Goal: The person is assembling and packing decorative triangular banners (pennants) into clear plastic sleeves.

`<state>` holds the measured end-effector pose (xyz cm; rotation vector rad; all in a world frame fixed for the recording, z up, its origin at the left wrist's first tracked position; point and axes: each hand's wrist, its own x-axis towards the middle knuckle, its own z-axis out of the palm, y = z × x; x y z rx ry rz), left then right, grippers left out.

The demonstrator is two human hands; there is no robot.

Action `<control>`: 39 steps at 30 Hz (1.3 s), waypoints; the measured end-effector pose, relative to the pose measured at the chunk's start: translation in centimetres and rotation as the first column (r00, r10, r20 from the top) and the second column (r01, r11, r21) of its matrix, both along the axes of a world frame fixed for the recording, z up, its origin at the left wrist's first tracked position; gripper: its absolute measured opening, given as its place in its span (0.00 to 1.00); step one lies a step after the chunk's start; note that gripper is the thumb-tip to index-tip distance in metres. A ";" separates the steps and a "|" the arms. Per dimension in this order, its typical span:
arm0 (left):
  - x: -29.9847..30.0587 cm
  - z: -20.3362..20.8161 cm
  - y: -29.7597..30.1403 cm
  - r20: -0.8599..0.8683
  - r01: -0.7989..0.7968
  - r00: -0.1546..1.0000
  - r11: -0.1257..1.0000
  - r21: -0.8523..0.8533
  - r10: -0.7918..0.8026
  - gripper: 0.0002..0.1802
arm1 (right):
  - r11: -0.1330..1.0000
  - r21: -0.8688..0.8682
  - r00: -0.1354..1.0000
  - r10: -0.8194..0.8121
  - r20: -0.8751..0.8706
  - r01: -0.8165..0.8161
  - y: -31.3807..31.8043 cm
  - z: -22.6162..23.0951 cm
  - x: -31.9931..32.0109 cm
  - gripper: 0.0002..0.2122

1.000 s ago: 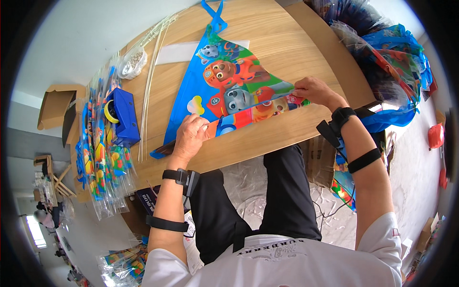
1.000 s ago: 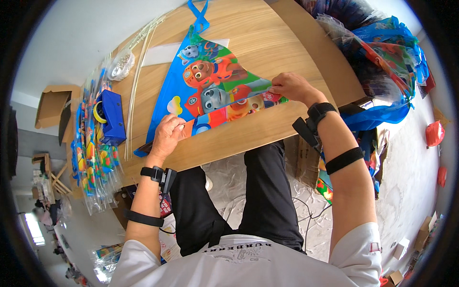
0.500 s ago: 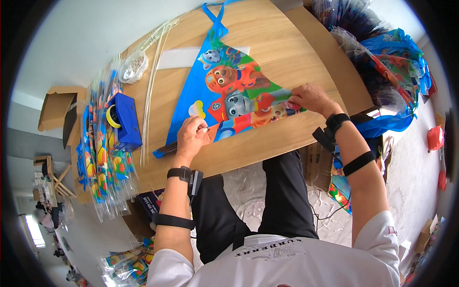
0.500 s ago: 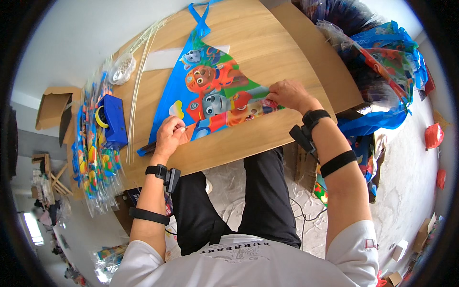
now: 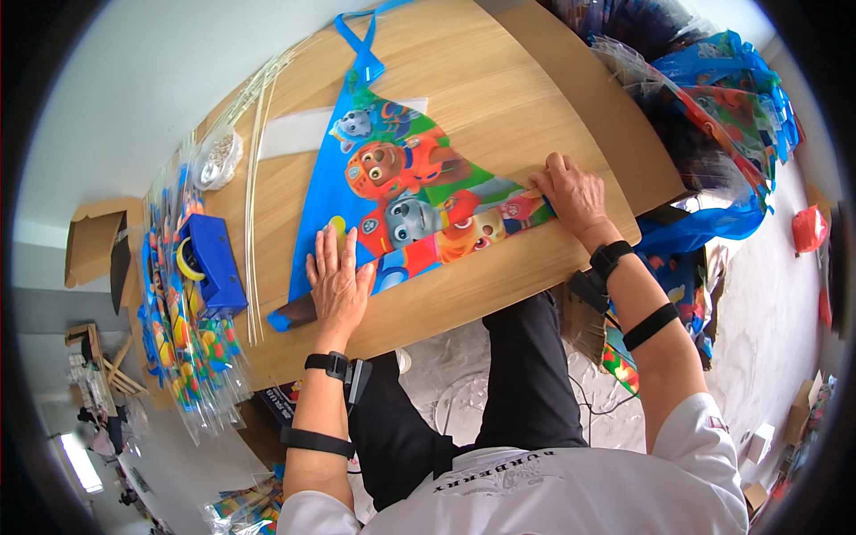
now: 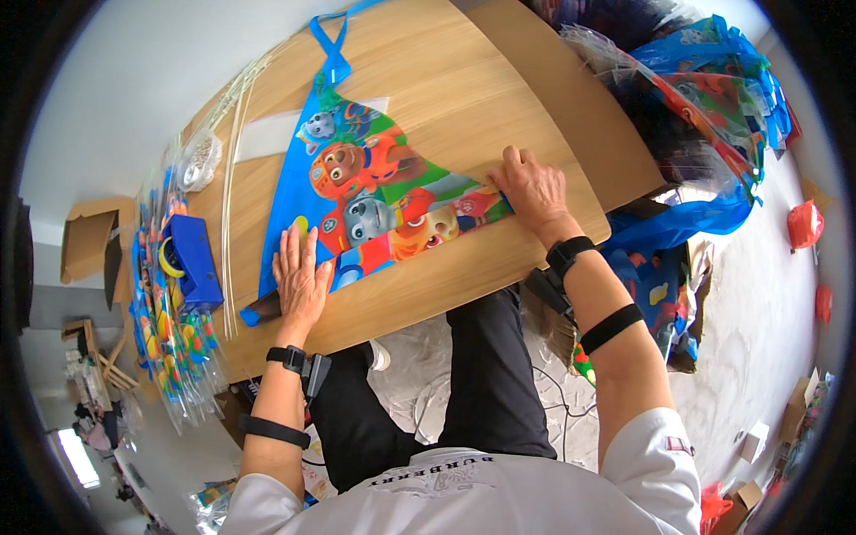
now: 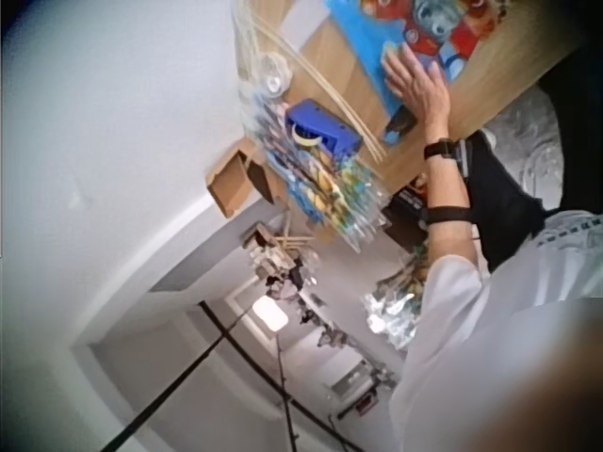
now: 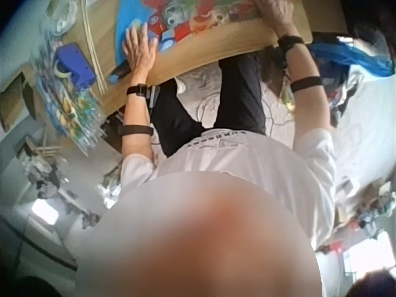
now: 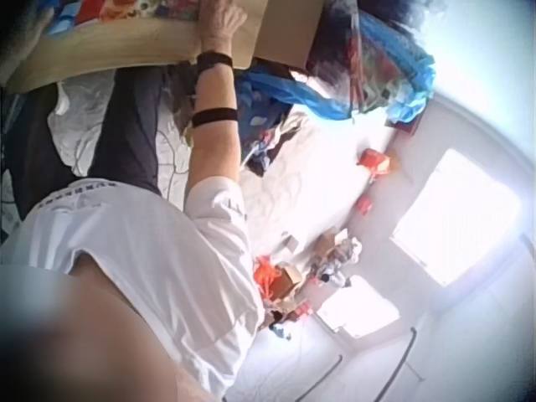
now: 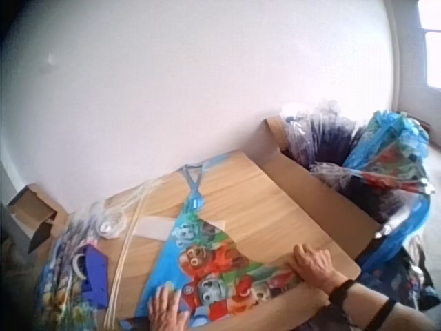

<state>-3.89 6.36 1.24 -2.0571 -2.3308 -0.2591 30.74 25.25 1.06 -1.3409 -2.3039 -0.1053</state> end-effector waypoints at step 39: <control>-11.7 1.5 -0.1 0.306 -0.424 0.892 0.848 0.317 0.331 0.16 | 0.922 -0.305 0.953 0.282 0.108 -0.239 -17.2 1.5 -15.5 0.32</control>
